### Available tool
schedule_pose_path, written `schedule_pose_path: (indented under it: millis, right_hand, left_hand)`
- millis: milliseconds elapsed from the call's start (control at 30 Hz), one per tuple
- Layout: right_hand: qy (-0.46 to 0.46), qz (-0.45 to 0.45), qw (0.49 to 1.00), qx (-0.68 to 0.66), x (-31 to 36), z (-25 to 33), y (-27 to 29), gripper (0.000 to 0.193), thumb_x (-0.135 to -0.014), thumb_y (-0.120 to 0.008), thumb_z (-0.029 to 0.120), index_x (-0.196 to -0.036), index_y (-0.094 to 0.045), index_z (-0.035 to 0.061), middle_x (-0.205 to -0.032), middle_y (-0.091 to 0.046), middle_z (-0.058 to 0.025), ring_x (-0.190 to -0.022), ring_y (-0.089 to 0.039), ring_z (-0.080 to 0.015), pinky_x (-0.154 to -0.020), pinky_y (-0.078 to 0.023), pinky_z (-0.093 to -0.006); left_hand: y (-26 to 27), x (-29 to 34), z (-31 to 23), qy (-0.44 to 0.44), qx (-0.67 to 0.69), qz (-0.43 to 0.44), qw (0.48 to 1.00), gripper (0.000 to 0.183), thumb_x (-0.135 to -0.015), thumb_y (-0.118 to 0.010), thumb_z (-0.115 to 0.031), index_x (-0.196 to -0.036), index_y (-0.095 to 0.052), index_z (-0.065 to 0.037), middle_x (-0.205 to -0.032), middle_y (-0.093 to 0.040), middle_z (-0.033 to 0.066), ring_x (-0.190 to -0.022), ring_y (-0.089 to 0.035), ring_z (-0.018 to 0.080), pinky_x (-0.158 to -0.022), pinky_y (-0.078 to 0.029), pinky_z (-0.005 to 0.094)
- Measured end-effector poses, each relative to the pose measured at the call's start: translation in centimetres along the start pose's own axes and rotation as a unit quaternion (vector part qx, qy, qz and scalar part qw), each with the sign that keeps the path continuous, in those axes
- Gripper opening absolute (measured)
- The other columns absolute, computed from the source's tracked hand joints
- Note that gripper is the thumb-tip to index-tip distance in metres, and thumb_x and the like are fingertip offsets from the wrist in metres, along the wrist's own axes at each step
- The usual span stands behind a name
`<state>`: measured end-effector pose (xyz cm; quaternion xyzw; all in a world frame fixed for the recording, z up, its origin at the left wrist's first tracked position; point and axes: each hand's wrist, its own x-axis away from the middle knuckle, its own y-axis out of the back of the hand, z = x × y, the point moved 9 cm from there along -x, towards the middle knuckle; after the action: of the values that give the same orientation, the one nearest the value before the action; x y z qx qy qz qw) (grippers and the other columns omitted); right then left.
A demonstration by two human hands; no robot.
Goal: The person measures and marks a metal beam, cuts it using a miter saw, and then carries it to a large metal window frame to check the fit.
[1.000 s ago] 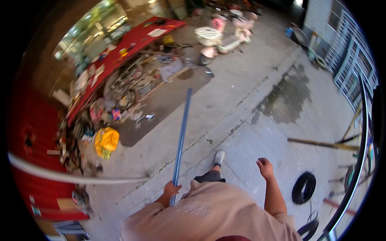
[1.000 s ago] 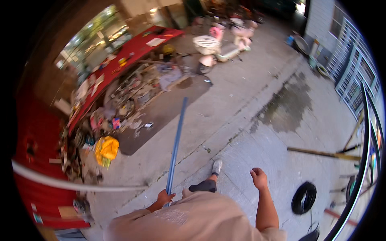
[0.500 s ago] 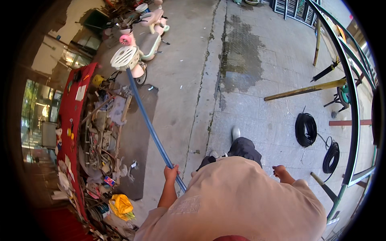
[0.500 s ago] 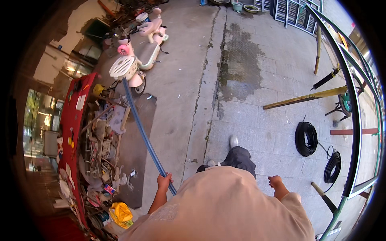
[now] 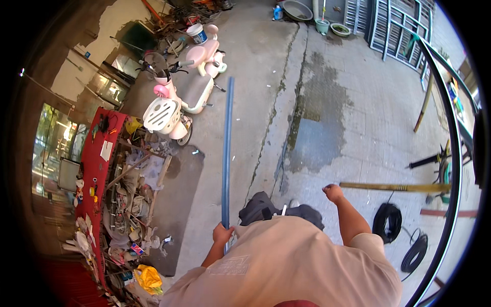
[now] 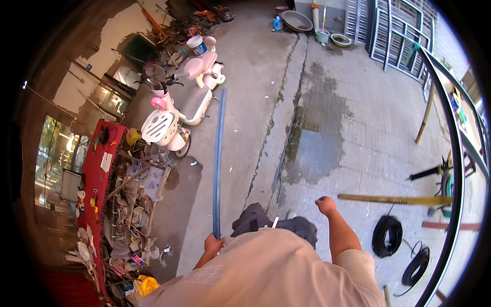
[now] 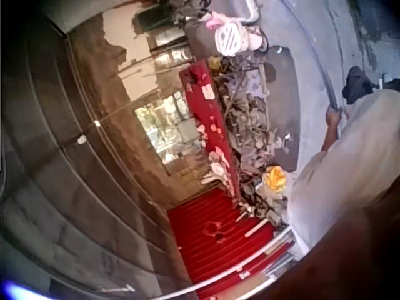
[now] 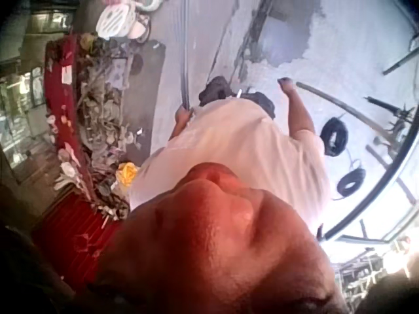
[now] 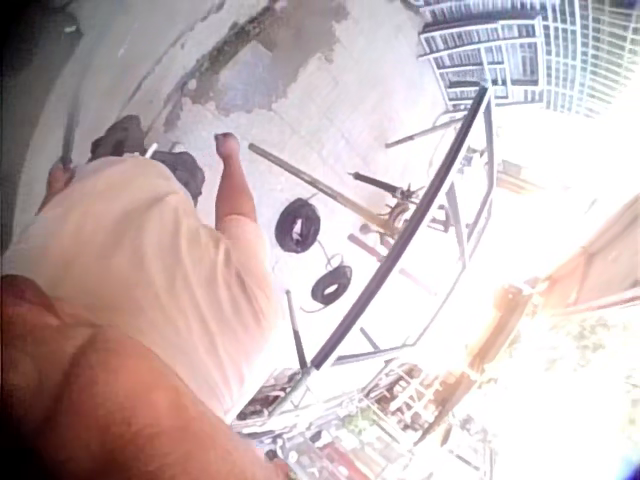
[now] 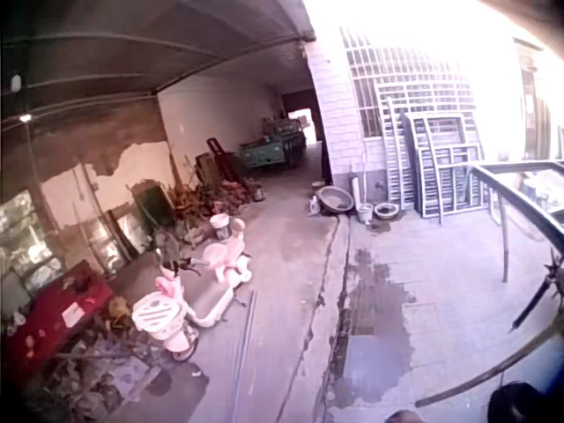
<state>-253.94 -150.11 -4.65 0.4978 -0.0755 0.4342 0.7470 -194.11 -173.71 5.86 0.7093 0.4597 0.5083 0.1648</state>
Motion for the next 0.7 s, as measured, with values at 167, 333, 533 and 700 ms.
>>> schedule_pose_path:
  millis: [167, 333, 533, 700]
  right_hand:
    - [0.029, -0.060, 0.997, -0.049, -10.5, 10.4, 7.0, 0.038, -0.092, -0.073, 0.039, -0.108, -0.077, 0.0044, -0.100, -0.077, -0.0196, -0.097, -0.074, -0.0347, -0.086, -0.057, -0.0439]
    - [0.004, -0.058, 0.997, -0.042, -18.7, 12.6, 7.3, 0.037, -0.090, -0.075, 0.040, -0.105, -0.075, 0.0058, -0.098, -0.077, -0.0192, -0.095, -0.074, -0.0356, -0.085, -0.057, -0.0443]
    - [-0.075, -0.120, 0.989, -0.051, -22.2, 16.2, 13.4, 0.032, -0.081, -0.079, 0.031, -0.098, -0.074, 0.0041, -0.091, -0.076, -0.0178, -0.091, -0.074, -0.0354, -0.084, -0.058, -0.0435]
    - [0.093, -0.315, 0.912, -0.247, -27.5, 38.6, 32.8, 0.022, -0.095, -0.071, 0.017, -0.084, -0.062, 0.0008, -0.070, -0.060, -0.0032, -0.066, -0.054, -0.0115, -0.060, -0.046, -0.0327]
  left_hand:
    - [-0.2, -9.2, -4.5, -0.008, -0.060, 0.034, 0.998, 0.040, -0.082, -0.084, -0.038, -0.100, -0.070, -0.006, -0.078, -0.076, 0.0114, -0.071, -0.077, 0.0245, -0.070, -0.059, 0.0411]
    - [-0.1, -19.4, -12.0, 0.006, -0.139, 0.093, 0.986, 0.043, -0.080, -0.085, -0.044, -0.102, -0.072, -0.008, -0.081, -0.078, 0.0104, -0.075, -0.077, 0.0272, -0.074, -0.059, 0.0420]
    - [3.3, -32.9, -25.4, -0.051, -0.136, 0.107, 0.984, 0.048, -0.078, -0.085, -0.043, -0.101, -0.072, -0.003, -0.082, -0.078, 0.0131, -0.077, -0.078, 0.0275, -0.075, -0.060, 0.0418]
    - [6.7, -46.5, -35.6, -0.045, -0.062, 0.142, 0.987, 0.047, -0.077, -0.083, -0.036, -0.104, -0.070, 0.000, -0.081, -0.078, 0.0138, -0.072, -0.078, 0.0257, -0.074, -0.061, 0.0390]
